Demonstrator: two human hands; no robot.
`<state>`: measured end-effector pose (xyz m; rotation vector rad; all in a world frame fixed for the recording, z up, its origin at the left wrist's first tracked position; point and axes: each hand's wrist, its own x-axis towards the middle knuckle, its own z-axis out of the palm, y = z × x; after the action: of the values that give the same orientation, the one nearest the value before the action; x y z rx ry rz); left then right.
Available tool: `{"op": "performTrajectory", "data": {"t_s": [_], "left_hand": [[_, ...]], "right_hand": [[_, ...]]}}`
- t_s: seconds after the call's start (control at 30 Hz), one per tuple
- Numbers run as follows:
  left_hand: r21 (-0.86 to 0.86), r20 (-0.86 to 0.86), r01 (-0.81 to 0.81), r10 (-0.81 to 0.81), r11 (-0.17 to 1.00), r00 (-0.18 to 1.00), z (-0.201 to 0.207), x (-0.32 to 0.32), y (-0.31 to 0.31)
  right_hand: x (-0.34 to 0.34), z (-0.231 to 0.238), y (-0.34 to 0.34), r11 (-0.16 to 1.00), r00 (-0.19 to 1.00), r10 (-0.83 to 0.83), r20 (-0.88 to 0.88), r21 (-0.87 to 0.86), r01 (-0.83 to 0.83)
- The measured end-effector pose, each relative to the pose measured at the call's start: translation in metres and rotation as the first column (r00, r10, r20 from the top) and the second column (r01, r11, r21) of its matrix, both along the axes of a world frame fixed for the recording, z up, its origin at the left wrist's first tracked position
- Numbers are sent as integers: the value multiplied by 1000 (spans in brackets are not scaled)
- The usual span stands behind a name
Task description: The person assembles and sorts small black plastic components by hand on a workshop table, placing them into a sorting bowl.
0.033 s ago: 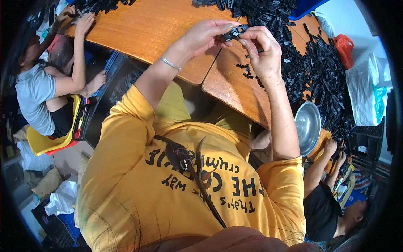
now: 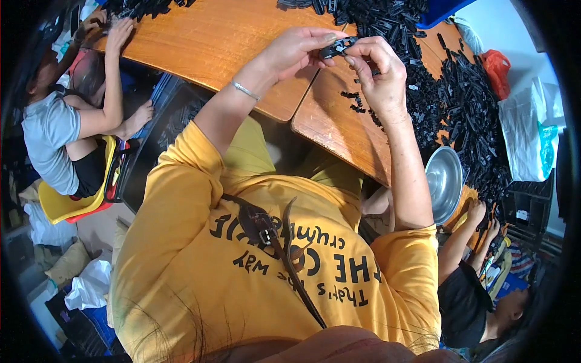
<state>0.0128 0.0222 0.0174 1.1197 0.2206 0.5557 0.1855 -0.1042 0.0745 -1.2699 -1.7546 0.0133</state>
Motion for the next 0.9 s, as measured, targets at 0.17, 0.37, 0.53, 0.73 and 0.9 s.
{"op": "performTrajectory", "data": {"t_s": [0.17, 0.37, 0.53, 0.73, 0.9], "left_hand": [[63, -74, 57, -52, 996, 996, -2, -8, 8], [164, -202, 76, -42, 984, 978, -2, -17, 6], [157, -248, 23, 17, 987, 969, -3, -23, -10], [439, -243, -44, 166, 897, 956, -5, -45, -37], [425, -232, -100, 215, 900, 949, -19, -88, -52]], "right_hand": [[1, 10, 1, 997, 985, 82, 151, -5, -82], [1, 5, -3, 993, 963, 113, 245, -51, -104], [2, -17, -3, 993, 977, 64, 204, -113, -41], [-27, -50, -2, 806, 985, -170, -28, -579, 123], [-71, -83, -9, 805, 973, -130, -189, -593, -8]]}}
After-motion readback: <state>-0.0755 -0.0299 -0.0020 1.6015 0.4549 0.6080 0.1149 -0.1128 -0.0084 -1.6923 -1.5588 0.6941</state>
